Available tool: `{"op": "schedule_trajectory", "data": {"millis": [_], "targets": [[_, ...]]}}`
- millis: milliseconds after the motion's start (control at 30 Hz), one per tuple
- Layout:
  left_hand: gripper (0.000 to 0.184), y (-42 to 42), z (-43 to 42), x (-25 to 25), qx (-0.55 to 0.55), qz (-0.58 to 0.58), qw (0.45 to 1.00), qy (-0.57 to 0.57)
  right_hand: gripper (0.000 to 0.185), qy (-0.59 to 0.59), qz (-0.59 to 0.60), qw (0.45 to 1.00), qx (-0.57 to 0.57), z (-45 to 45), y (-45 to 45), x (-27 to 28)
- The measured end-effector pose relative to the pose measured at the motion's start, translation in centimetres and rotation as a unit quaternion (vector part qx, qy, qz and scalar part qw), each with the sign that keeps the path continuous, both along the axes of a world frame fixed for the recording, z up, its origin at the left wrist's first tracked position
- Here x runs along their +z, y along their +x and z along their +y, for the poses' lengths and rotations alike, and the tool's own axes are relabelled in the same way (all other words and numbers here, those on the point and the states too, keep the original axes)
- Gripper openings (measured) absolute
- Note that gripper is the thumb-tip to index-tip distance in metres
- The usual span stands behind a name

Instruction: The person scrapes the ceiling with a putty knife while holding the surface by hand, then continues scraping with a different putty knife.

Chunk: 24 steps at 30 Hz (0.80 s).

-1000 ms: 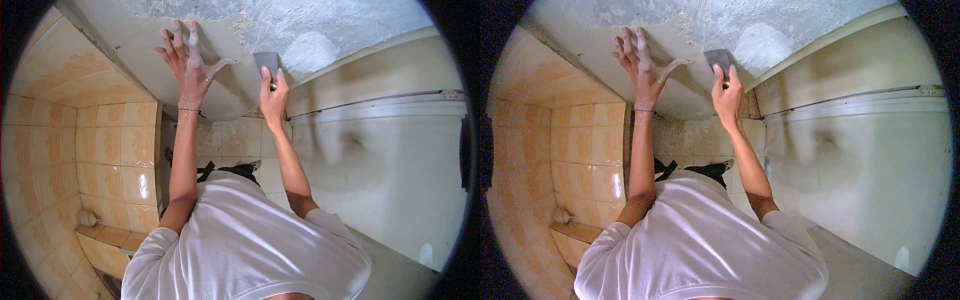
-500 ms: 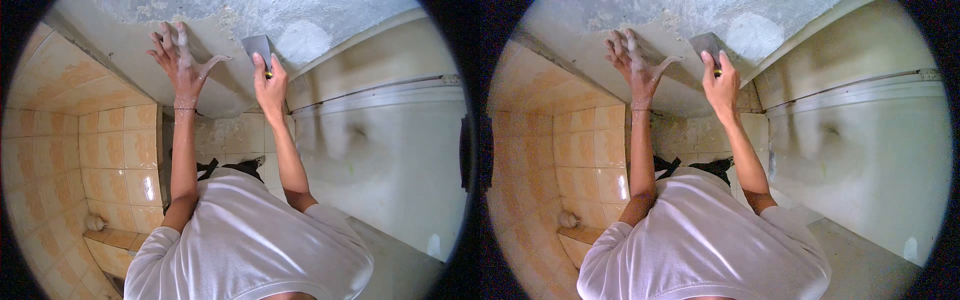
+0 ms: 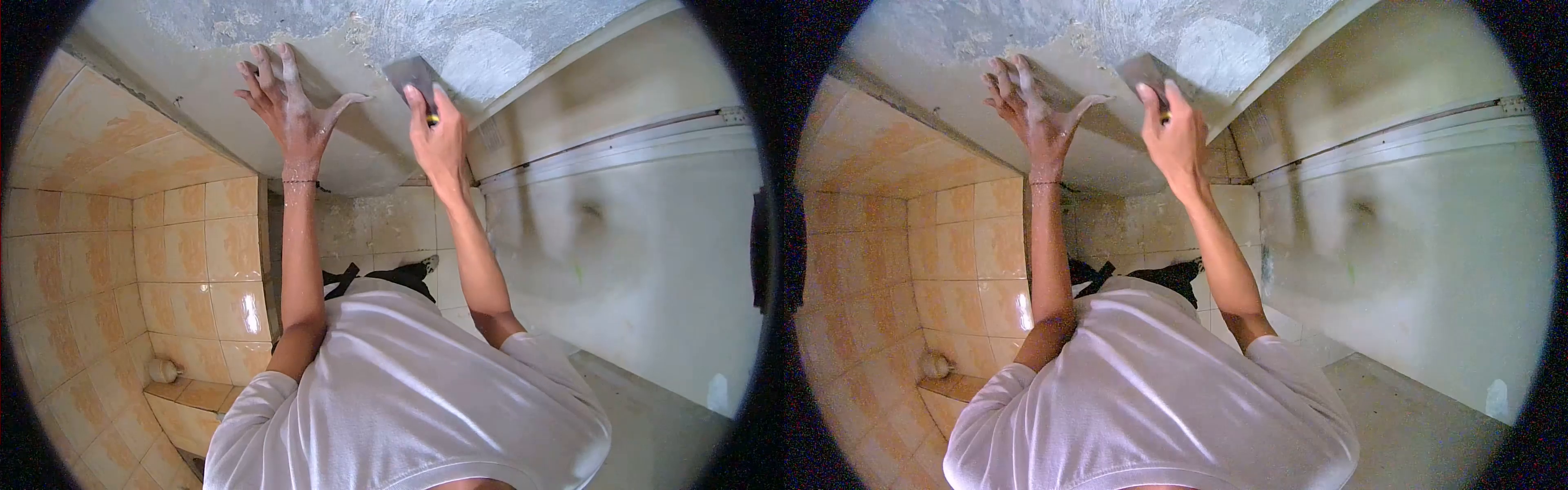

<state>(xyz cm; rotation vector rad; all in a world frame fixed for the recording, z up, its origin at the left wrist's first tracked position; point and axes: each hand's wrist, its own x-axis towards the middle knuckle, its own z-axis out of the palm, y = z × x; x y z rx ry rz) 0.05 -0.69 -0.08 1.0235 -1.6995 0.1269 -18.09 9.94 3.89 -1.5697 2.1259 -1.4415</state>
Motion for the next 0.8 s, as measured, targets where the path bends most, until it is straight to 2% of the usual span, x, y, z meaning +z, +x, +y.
{"op": "schedule_trajectory", "data": {"millis": [100,200,233,333,367,467,533,633,767,800], "targets": [[0.129,0.0,0.6,-0.2,-0.006,0.004,1.000,0.006,0.047,0.002,0.085,0.996,0.008,0.1,0.7,2.7],[0.128,-0.2,0.3,-0.1,-0.005,0.013,1.000,-0.003,0.048,0.035,0.113,0.993,-0.031,1.4,-1.6,1.6],[0.128,0.0,0.2,-0.2,-0.005,0.013,1.000,-0.002,0.048,0.055,0.125,0.991,-0.007,1.3,-2.2,1.8],[0.128,-0.2,0.0,-0.3,-0.003,0.018,1.000,-0.003,0.046,0.048,0.166,0.984,-0.034,1.1,-0.9,2.6],[0.128,-0.2,0.1,-0.5,-0.009,0.016,1.000,0.001,0.043,0.059,0.168,0.984,-0.005,1.0,-0.7,3.1],[0.128,0.0,-0.1,-0.5,-0.010,0.012,1.000,-0.007,0.037,0.082,0.187,0.979,-0.019,1.9,-1.8,3.8],[0.138,0.2,0.1,-0.2,0.035,-0.041,0.999,0.000,0.033,0.062,0.193,0.979,-0.022,1.7,-2.3,4.2],[0.138,0.0,0.1,-0.1,0.044,-0.041,0.998,-0.006,0.031,0.096,0.235,0.967,0.027,1.1,-1.3,5.6],[0.130,-0.1,-0.1,-0.1,-0.003,0.006,1.000,-0.001,0.030,0.084,0.309,0.947,0.038,1.0,-1.5,6.8],[0.130,-0.1,-0.1,-0.3,-0.003,0.004,1.000,0.001,0.029,0.111,0.318,0.941,0.033,1.4,-2.1,7.5]]}}
